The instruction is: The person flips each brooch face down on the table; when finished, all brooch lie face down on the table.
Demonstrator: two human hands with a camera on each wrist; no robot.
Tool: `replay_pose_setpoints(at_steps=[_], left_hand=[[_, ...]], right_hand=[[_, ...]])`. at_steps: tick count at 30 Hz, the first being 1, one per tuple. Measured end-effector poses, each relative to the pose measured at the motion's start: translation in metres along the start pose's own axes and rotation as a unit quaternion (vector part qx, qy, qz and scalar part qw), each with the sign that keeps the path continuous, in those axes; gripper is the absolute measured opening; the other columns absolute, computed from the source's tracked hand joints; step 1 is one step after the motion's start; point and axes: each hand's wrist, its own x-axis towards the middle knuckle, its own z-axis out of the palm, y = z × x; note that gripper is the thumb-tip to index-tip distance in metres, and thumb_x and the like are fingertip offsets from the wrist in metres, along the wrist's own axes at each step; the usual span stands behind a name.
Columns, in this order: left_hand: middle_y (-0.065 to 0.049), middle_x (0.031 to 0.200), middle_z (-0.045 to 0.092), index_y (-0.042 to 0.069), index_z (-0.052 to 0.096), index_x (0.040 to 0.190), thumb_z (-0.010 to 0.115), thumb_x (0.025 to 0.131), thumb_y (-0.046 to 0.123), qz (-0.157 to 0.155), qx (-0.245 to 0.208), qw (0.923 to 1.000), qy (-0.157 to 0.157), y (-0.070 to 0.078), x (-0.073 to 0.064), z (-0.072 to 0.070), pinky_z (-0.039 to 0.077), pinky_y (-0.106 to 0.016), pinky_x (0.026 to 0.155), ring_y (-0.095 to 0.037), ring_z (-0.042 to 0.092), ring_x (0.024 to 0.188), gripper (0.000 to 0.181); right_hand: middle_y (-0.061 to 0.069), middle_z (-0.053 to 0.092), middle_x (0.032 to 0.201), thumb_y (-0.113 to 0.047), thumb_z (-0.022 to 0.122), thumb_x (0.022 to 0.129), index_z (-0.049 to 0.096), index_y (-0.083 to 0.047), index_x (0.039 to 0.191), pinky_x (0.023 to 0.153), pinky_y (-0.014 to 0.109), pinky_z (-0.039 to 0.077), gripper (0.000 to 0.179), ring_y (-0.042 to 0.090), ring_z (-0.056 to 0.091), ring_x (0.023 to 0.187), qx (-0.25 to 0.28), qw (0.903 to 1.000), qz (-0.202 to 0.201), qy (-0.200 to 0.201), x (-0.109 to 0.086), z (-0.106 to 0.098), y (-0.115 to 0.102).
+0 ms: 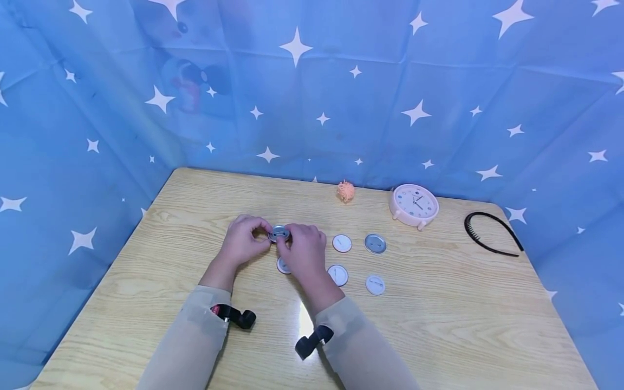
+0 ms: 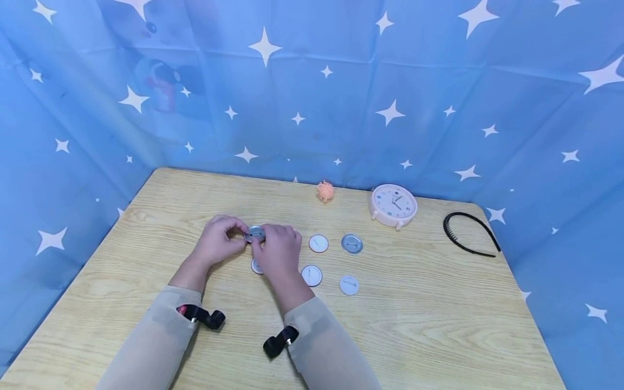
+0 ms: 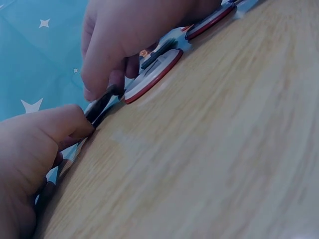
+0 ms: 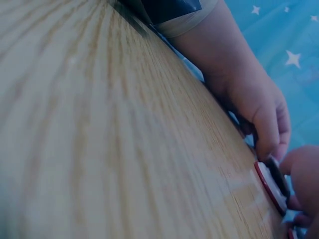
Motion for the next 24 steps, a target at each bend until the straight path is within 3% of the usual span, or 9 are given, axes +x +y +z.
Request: replay_pose_setpoints(at_steps=[12,19,24], left_hand=[[-0.003,0.113,0.076,0.016,0.078,0.103,0.084,0.077,0.011,0.003,0.01,0.9996,-0.026,0.004,0.001,-0.001,0.035,-0.056,0.11,-0.031,0.057,0.117,0.028],[-0.002,0.118,0.076,0.017,0.078,0.11,0.084,0.078,0.012,0.005,0.021,0.9995,-0.024,0.001,-0.001,0.0,0.032,-0.058,0.112,-0.032,0.057,0.122,0.033],[-0.007,0.127,0.073,0.012,0.072,0.129,0.081,0.084,0.016,0.019,0.019,0.9991,-0.032,0.001,-0.006,0.003,0.032,-0.058,0.114,-0.034,0.056,0.125,0.047]], right_hand=[[0.002,0.076,0.12,-0.036,0.08,0.095,0.076,-0.017,0.126,0.105,0.052,0.04,0.036,0.027,0.064,0.113,-0.034,0.999,0.007,-0.028,0.0,0.001,0.003],[0.005,0.074,0.119,-0.036,0.078,0.096,0.076,-0.017,0.124,0.105,0.052,0.042,0.034,0.029,0.064,0.111,-0.052,0.9978,-0.04,-0.008,-0.003,0.004,0.004],[0.008,0.072,0.115,-0.029,0.08,0.094,0.077,-0.01,0.121,0.109,0.049,0.044,0.033,0.03,0.063,0.113,-0.022,0.9961,-0.08,0.028,-0.015,-0.002,0.011]])
